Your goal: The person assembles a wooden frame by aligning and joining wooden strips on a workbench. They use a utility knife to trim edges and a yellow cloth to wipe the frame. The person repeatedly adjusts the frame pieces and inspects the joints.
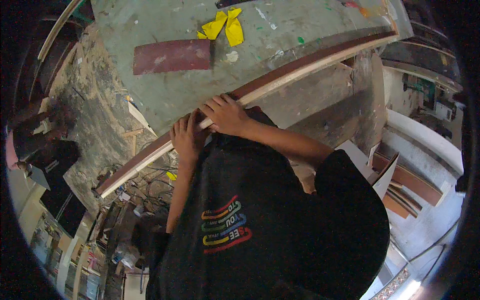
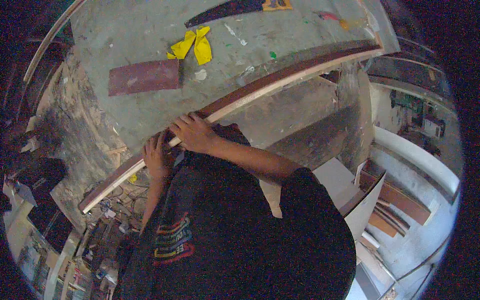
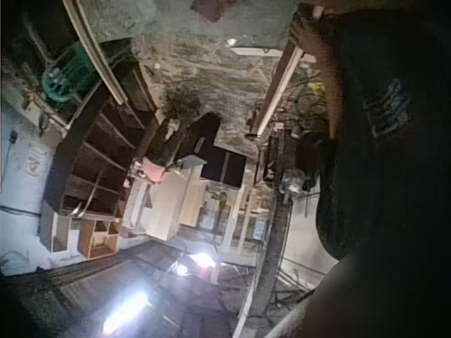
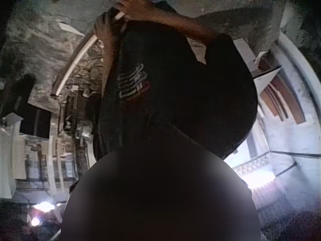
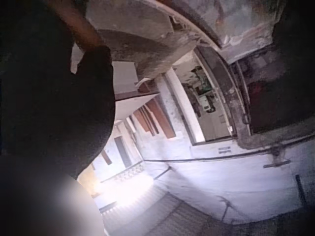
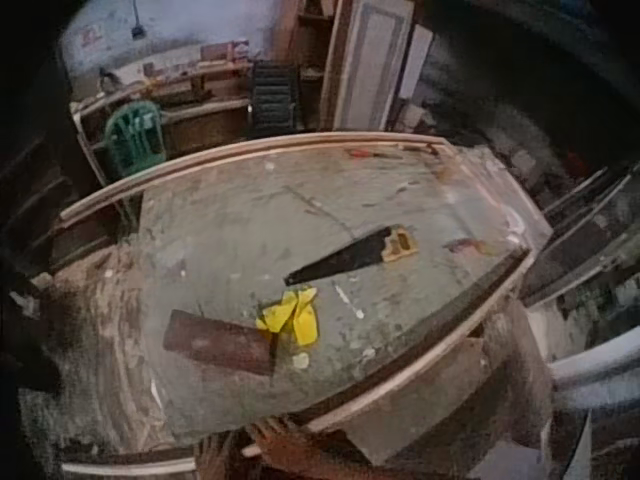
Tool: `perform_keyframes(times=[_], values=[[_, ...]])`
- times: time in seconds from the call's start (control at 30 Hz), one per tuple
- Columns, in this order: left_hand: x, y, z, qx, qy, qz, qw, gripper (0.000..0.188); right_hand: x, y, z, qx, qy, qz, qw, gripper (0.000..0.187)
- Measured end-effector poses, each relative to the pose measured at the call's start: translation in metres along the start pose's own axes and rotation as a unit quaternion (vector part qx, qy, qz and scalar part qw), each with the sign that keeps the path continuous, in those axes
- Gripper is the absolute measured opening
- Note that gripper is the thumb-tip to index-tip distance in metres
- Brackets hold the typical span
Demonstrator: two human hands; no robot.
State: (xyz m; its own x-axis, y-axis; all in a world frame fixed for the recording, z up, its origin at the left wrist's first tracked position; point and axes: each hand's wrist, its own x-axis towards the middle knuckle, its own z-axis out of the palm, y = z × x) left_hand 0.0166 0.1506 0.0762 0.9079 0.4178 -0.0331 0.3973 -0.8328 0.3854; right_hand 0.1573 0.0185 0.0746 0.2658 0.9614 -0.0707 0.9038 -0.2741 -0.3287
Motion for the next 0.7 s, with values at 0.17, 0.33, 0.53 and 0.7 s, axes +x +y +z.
perform_keyframes(times=[0.17,0.33,0.53,0.7], values=[[0.0,-0.01,-0.001,0.001,-0.001,0.027,1.0,0.063,-0.035,0.05,-0.019,0.06,0.037,0.034,0.997,0.074],[0.005,0.001,-0.007,-0.039,0.014,0.019,0.999,0.058,-0.044,0.084,-0.036,0.062,0.023,-0.01,0.998,0.067],[0.012,0.015,-0.005,-0.02,-0.006,0.007,1.0,0.066,0.009,0.112,-0.056,0.28,-0.109,0.056,0.952,0.031],[0.014,0.015,0.0,-0.035,-0.025,0.011,0.999,0.066,0.035,0.113,-0.044,0.274,-0.158,0.041,0.948,0.031]])
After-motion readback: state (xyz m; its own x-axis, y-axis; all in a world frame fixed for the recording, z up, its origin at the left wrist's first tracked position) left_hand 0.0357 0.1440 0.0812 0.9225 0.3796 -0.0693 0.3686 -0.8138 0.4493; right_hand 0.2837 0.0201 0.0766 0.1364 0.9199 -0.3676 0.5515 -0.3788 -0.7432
